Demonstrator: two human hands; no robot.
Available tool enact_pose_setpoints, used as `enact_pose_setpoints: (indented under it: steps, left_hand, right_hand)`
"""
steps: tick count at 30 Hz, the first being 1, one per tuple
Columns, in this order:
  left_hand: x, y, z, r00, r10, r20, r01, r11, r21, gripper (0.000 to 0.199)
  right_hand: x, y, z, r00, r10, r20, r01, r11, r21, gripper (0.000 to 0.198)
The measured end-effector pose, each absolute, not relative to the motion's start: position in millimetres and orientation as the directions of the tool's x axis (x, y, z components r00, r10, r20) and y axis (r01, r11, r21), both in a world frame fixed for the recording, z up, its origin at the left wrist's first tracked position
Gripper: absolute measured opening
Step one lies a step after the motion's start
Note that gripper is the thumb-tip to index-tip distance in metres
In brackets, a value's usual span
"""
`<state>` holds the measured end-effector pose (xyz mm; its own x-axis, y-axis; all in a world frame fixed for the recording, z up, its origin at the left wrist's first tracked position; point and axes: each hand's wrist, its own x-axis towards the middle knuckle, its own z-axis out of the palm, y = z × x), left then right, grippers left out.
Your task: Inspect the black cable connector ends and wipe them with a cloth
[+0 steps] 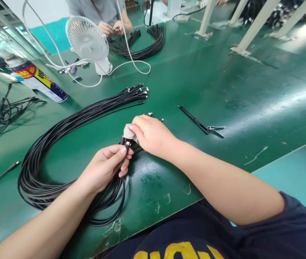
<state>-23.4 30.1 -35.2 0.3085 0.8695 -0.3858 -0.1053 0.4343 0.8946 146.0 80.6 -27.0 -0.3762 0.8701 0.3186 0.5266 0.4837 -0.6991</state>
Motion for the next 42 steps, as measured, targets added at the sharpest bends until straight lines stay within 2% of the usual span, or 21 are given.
enact_pose_setpoints:
  steps: [4,7,11,14,18,22,24,27,31,34,42]
  left_hand:
    - [-24,30,-36,0.313,0.875,-0.369,-0.104,0.418,0.903,0.032]
    - [-24,30,-37,0.318,0.875,-0.366,-0.112,0.418,0.901,0.032]
    - [-24,30,-38,0.319,0.878,-0.356,-0.102,0.405,0.908,0.034]
    - [-24,31,-39,0.333,0.878,-0.344,-0.086,0.392,0.916,0.036]
    - [-24,32,-40,0.341,0.875,-0.343,-0.092,0.394,0.915,0.034]
    - [-23,30,-39,0.301,0.893,-0.334,-0.118,0.382,0.916,0.034]
    - [-23,29,-38,0.28,0.905,-0.319,-0.142,0.368,0.919,0.033]
    - [-23,27,-38,0.279,0.905,-0.322,-0.162,0.375,0.913,0.031]
    - [-24,28,-36,0.295,0.892,-0.342,-0.182,0.404,0.896,0.03]
    - [-24,29,-34,0.322,0.884,-0.338,-0.189,0.41,0.892,0.034]
    - [-24,30,-37,0.333,0.886,-0.323,-0.199,0.401,0.894,0.034]
  right_hand:
    - [150,78,-17,-0.51,0.844,0.168,0.294,0.354,-0.888,0.032]
    - [152,79,-19,-0.611,0.79,0.057,0.184,0.212,-0.96,0.036]
    - [156,85,-29,-0.671,0.741,-0.042,0.113,0.046,-0.992,0.017]
    - [156,87,-36,-0.669,0.74,-0.07,0.054,-0.045,-0.998,0.019]
    - [151,86,-38,-0.609,0.789,-0.088,0.074,-0.053,-0.996,0.02]
    - [147,82,-32,-0.541,0.836,-0.091,0.186,0.013,-0.983,0.02]
    - [146,79,-27,-0.526,0.849,-0.043,0.233,0.095,-0.968,0.02]
    - [145,75,-24,-0.516,0.845,0.139,0.272,0.315,-0.909,0.021]
    - [142,71,-27,-0.493,0.774,0.397,0.32,0.586,-0.745,0.019]
    - [141,68,-29,-0.516,0.73,0.448,0.353,0.658,-0.665,0.016]
    - [146,71,-28,-0.534,0.674,0.51,0.422,0.736,-0.53,0.018]
